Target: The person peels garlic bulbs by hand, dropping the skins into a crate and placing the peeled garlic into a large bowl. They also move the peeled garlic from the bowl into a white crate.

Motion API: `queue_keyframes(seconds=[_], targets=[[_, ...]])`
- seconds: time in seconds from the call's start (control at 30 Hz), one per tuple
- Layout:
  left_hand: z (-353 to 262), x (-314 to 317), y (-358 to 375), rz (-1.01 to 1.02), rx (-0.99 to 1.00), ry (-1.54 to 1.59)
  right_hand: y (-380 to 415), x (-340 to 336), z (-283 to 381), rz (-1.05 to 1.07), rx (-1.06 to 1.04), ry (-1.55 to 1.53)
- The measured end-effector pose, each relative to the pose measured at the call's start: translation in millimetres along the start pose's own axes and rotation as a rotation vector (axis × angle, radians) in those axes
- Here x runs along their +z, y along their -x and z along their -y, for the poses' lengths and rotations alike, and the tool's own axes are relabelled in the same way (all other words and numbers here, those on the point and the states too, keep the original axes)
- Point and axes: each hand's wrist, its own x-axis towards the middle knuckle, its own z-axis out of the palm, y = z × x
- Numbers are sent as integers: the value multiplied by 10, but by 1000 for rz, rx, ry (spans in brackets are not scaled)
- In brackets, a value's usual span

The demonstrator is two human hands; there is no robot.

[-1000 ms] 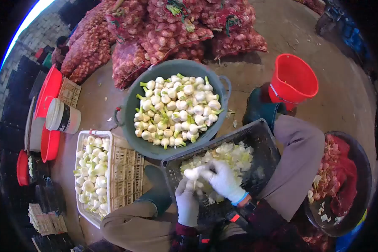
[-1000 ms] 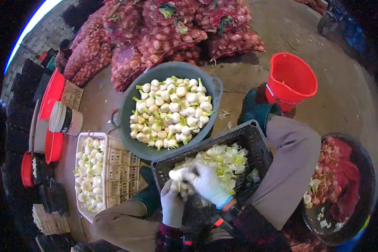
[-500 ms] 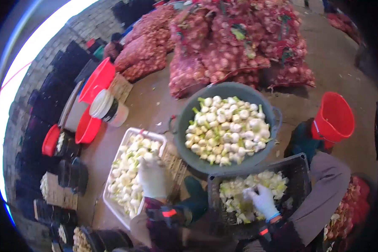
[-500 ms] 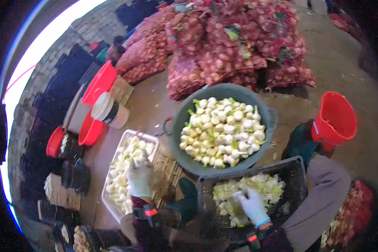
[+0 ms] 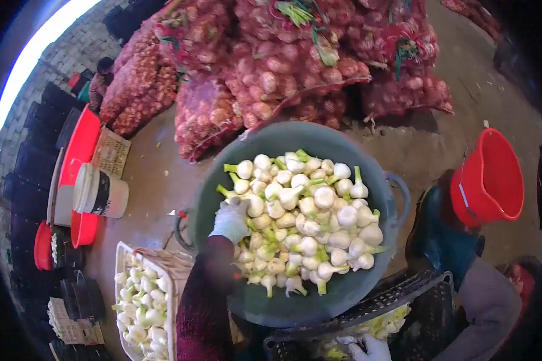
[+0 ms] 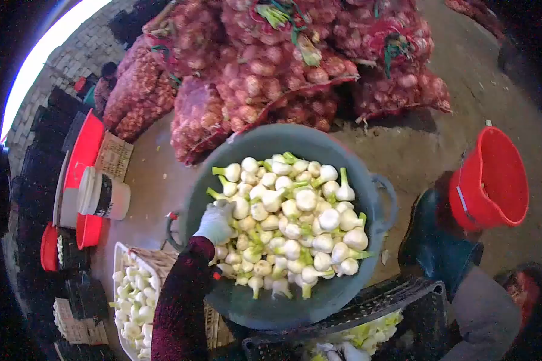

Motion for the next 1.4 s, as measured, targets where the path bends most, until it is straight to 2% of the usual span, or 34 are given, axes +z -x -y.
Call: queue_keyframes(seconds=[0.03, 0.1, 0.17, 0.2, 0.23, 0.3, 0.33, 0.37, 0.43, 0.47, 0.5, 0.57, 0.63, 0.7, 0.77, 0.83, 0.87, 0.97, 1.03, 1.1, 1.17, 1.23, 1.27, 1.3, 1.37, 1.4], targets=[[19, 63, -8, -20, -6, 4, -12, 12, -29, -2, 20, -3], [56, 63, 112, 9, -93, 55, 9, 59, -48, -28, -111, -218], [199, 188, 282, -26, -172, 243, 69, 48, -39, 34, -79, -168], [112, 26, 508, -114, -104, 304, 107, 18, -36, 91, -44, -108], [10, -143, 750, -59, -173, 663, 152, 31, -20, 77, -52, -113], [-181, -210, 1185, 97, -314, 1030, 220, 127, -27, -11, -407, -271], [-321, -240, 1438, 87, -208, 1045, 180, 259, -226, 154, -112, -773], [-504, -281, 1733, 81, -107, 1054, 301, 242, -181, 158, -119, -776], [-1059, -431, 2367, 139, -127, 1300, 462, 93, 68, 64, -572, -152], [-1238, -319, 2620, 166, -117, 1360, 572, 20, 223, -77, -722, 130], [-1388, -216, 2855, 193, -107, 1420, 624, 50, 217, -78, -735, 131], [-1685, -215, 3282, 166, -111, 1174, 659, 153, 139, -136, -817, 312], [-1783, 62, 3578, 119, -115, 1150, 820, 85, 214, -125, -848, 275], [-1883, 65, 3791, 139, -312, 1719, 852, 98, 165, -129, -829, 325], [-1946, 142, 3888, 127, -388, 1725, 825, 127, 45, -121, -847, 356], [-2065, 148, 3942, -56, -400, 1856, 901, 89, 49, 62, -721, 486], [-2100, 173, 3940, -45, -405, 1851, 912, 115, -1, 64, -712, 479], [-2174, 212, 3830, -99, -509, 1766, 816, 241, -177, 53, -712, 581], [-2233, 178, 3740, -113, -626, 1729, 774, 368, -290, -67, -750, 643], [-2320, 199, 3650, -187, -656, 1659, 691, 462, -366, -101, -737, 672], [-2346, -48, 3674, -88, -577, 1677, 646, 504, -421, -121, -727, 702], [-2298, 104, 3650, -123, -518, 1726, 616, 513, -437, -57, -702, 637], [-2273, 141, 3655, -130, -516, 1694, 635, 489, -339, 31, -578, 607], [-2244, 167, 3655, -142, -504, 1662, 610, 520, -380, 37, -568, 606], [-2159, 242, 3691, -130, -501, 1651, 511, 597, -480, 40, -556, 206], [-2123, 268, 3704, -130, -491, 1639, 468, 618, -492, 3, -603, -95]])
